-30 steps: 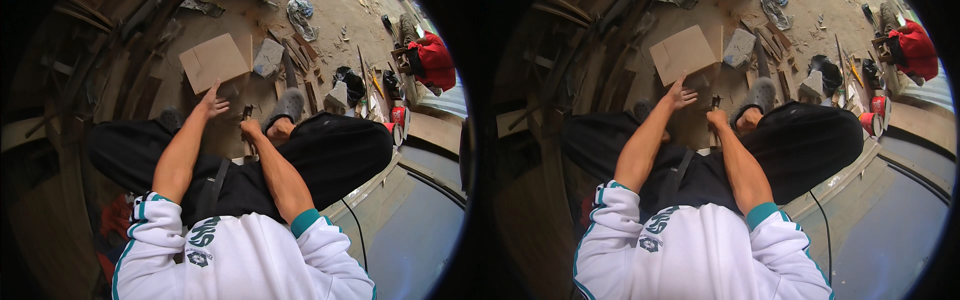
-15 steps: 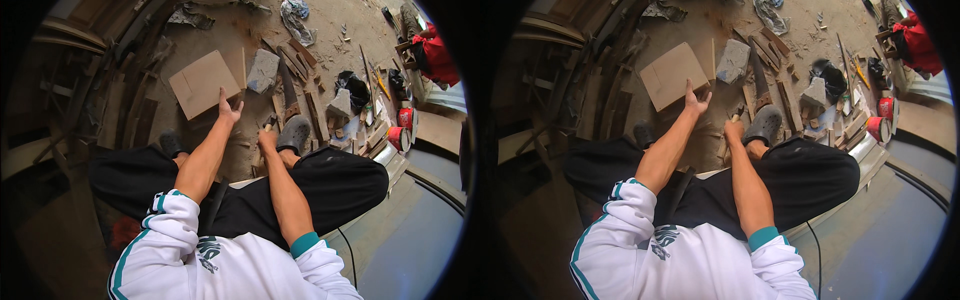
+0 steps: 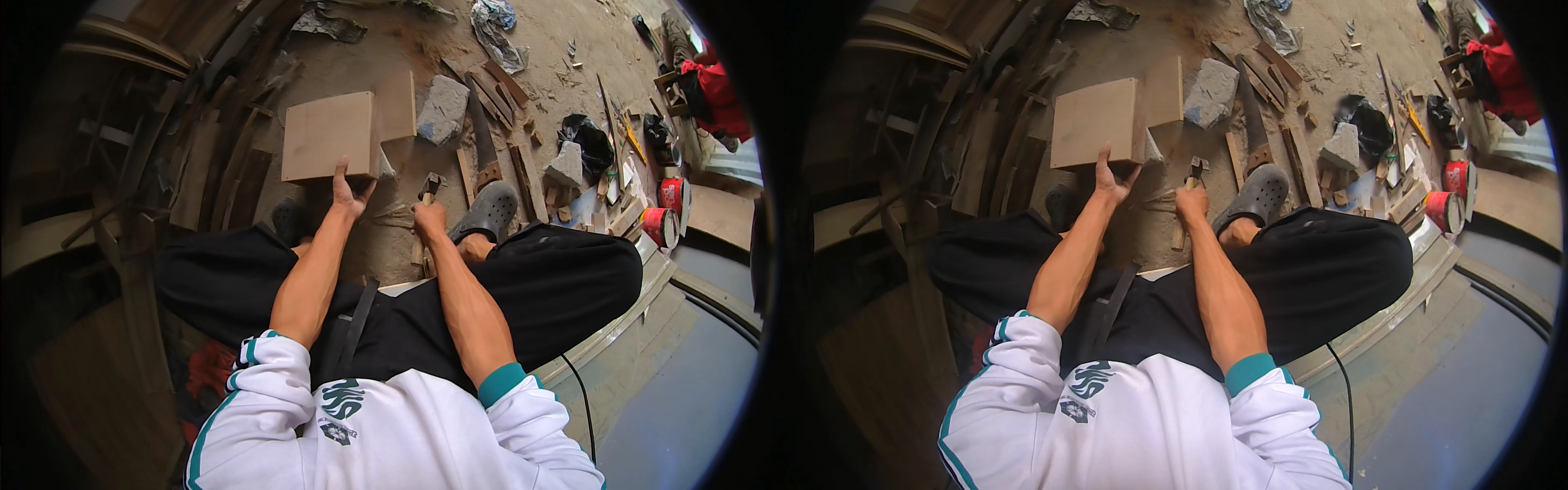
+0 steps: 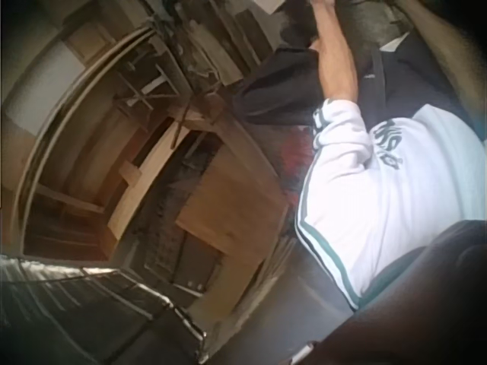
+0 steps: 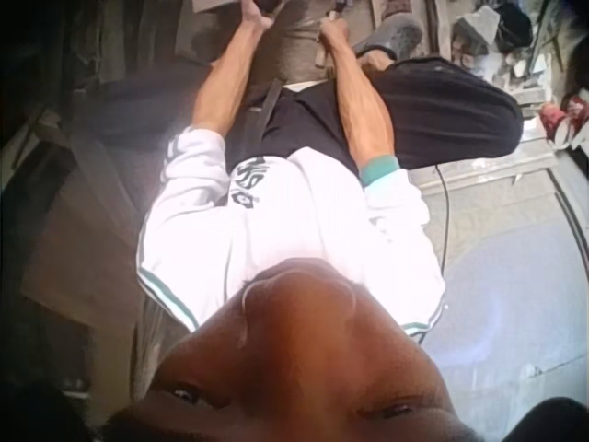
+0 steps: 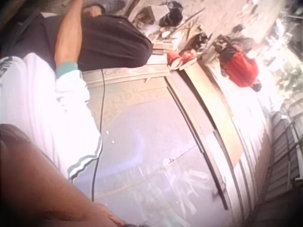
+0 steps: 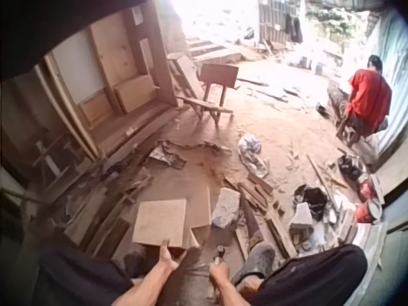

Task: The person assembles a small wooden box by hand, using a hammer to drive nails into the joints. They repeatedly align the wooden panels, hammer the nails, and inspect the structure to ensure stability.

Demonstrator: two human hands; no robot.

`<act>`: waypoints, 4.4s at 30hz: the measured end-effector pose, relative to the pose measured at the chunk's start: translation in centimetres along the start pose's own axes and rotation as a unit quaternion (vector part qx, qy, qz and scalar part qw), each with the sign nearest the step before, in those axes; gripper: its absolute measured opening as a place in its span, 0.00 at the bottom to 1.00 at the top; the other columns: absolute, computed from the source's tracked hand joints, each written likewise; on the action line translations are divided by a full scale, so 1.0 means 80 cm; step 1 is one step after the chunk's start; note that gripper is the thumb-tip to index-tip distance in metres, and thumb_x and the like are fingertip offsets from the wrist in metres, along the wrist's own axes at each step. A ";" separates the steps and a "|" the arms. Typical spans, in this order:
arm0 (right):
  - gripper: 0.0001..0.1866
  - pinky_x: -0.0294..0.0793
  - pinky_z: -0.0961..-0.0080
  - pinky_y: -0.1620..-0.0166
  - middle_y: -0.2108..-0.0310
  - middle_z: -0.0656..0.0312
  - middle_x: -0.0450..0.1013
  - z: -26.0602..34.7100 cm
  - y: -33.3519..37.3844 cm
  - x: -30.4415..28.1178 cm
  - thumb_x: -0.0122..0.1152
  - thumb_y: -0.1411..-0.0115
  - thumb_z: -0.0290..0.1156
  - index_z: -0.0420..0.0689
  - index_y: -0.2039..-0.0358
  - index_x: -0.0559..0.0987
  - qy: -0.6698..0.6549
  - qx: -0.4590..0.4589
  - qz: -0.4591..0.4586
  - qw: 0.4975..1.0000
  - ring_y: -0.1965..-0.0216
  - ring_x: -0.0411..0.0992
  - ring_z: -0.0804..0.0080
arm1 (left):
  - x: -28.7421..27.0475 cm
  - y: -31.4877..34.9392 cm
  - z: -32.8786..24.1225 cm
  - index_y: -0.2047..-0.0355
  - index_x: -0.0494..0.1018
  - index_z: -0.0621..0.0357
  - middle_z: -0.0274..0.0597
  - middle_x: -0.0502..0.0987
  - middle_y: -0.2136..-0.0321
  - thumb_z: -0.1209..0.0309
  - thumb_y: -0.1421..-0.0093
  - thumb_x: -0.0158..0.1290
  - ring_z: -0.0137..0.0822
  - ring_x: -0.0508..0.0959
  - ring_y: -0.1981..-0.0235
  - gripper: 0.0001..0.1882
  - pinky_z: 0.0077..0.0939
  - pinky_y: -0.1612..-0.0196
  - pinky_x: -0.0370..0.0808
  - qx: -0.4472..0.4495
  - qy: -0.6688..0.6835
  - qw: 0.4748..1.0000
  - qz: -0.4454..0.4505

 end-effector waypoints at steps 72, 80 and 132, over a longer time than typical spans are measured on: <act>0.17 0.82 0.64 0.70 0.67 0.48 0.79 0.096 0.001 -0.065 0.55 0.44 0.35 0.33 0.61 0.80 0.313 0.017 0.228 0.922 0.68 0.80 0.57 | 0.148 0.045 -0.076 0.44 0.67 0.49 0.42 0.65 0.40 0.56 0.47 0.60 0.46 0.62 0.36 0.31 0.44 0.43 0.70 0.540 -0.767 0.312 0.153; 0.22 0.73 0.61 0.47 0.56 0.43 0.77 0.168 -0.163 -0.052 0.57 0.46 0.36 0.43 0.52 0.79 0.302 -0.189 0.010 0.935 0.53 0.75 0.44 | 0.094 0.033 -0.105 0.31 0.49 0.47 0.55 0.45 0.30 0.44 0.52 0.63 0.51 0.44 0.29 0.54 0.60 0.32 0.43 0.457 -0.809 0.367 0.050; 0.33 0.60 0.66 0.42 0.52 0.61 0.71 0.247 0.029 0.167 0.71 0.47 0.50 0.41 0.49 0.72 -0.125 -0.073 0.428 0.892 0.47 0.66 0.69 | -0.142 0.034 -0.159 0.46 0.67 0.53 0.42 0.73 0.55 0.41 0.49 0.59 0.38 0.73 0.61 0.38 0.39 0.53 0.71 0.114 -0.231 0.957 -0.134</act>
Point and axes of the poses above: each hand's wrist, its own y-axis away from the middle knuckle, its own x-axis out of the palm, z = x × y, the point moved 9 cm from there along -y, towards the middle knuckle
